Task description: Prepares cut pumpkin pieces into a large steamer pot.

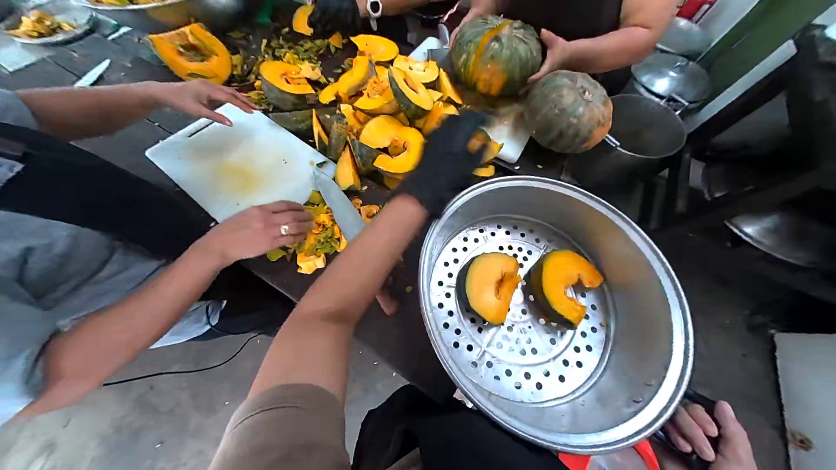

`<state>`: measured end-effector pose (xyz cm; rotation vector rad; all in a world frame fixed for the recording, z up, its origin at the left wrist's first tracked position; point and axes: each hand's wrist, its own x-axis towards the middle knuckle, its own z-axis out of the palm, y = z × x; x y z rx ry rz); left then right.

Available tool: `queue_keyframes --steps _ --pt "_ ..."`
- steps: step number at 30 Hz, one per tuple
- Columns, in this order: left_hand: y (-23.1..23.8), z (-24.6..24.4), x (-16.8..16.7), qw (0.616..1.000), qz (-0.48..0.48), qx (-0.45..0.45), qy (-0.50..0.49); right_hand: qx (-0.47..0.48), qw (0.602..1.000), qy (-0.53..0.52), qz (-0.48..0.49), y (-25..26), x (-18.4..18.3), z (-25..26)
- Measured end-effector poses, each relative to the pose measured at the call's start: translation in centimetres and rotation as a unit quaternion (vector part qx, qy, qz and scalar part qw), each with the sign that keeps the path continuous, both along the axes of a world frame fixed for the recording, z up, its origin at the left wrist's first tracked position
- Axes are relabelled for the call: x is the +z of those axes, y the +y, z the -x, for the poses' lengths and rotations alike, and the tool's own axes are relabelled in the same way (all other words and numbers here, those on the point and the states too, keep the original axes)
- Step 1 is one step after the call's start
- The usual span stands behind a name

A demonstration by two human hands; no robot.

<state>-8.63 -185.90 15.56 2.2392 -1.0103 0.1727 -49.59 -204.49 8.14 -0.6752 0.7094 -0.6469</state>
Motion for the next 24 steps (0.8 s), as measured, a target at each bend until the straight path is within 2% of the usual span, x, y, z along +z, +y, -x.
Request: queue_keyframes --steps 2,3,5,7,8,10,13,16,18,20,22,24 --pt "2.4 -5.0 -1.9 0.98 -0.09 0.163 0.077 -0.006 1.0 0.011 0.002 0.1 0.1 0.0" --pt "3.3 -7.0 -3.7 0.965 -0.131 0.197 0.113 -0.008 1.0 0.012 0.0 0.1 0.0 0.1" --pt "4.1 -9.3 -7.4 0.943 -0.215 0.214 0.14 -0.008 1.0 0.013 -0.004 -0.1 -0.1 0.1" --pt "4.0 -9.6 -10.7 0.933 -0.251 0.23 0.118 -0.009 1.0 0.005 -0.006 -0.3 -0.4 0.2" --pt "3.9 -9.5 -11.8 0.931 -0.254 0.242 0.096 -0.01 1.0 0.008 0.0 -0.3 -0.5 0.2" --pt "3.9 -9.4 -12.0 0.924 -0.263 0.264 0.083 -0.013 1.0 0.022 0.013 -0.2 -0.4 0.2" --pt "4.1 -9.1 -10.1 0.916 -0.235 0.286 0.156 -0.016 0.999 0.026 0.017 0.2 -0.2 0.0" --pt "3.9 -6.9 -7.1 0.933 -0.092 0.296 0.184 -0.03 0.999 0.025 0.014 0.2 -0.3 -0.2" --pt "3.4 -3.7 -3.9 0.947 0.04 0.252 0.194 -0.029 0.999 0.03 0.009 0.0 -0.4 -0.3" --pt "3.0 0.3 -0.3 0.956 0.129 0.147 0.218 -0.018 0.999 0.026 0.009 -0.2 -0.5 -0.2" --pt "2.4 4.8 3.4 0.958 0.104 0.038 0.263 -0.01 0.999 0.022 0.02 -0.2 -0.5 -0.2" --pt "0.7 7.9 4.7 0.954 0.006 -0.044 0.298 -0.003 0.999 0.026 0.027 -0.1 -0.5 -0.3"
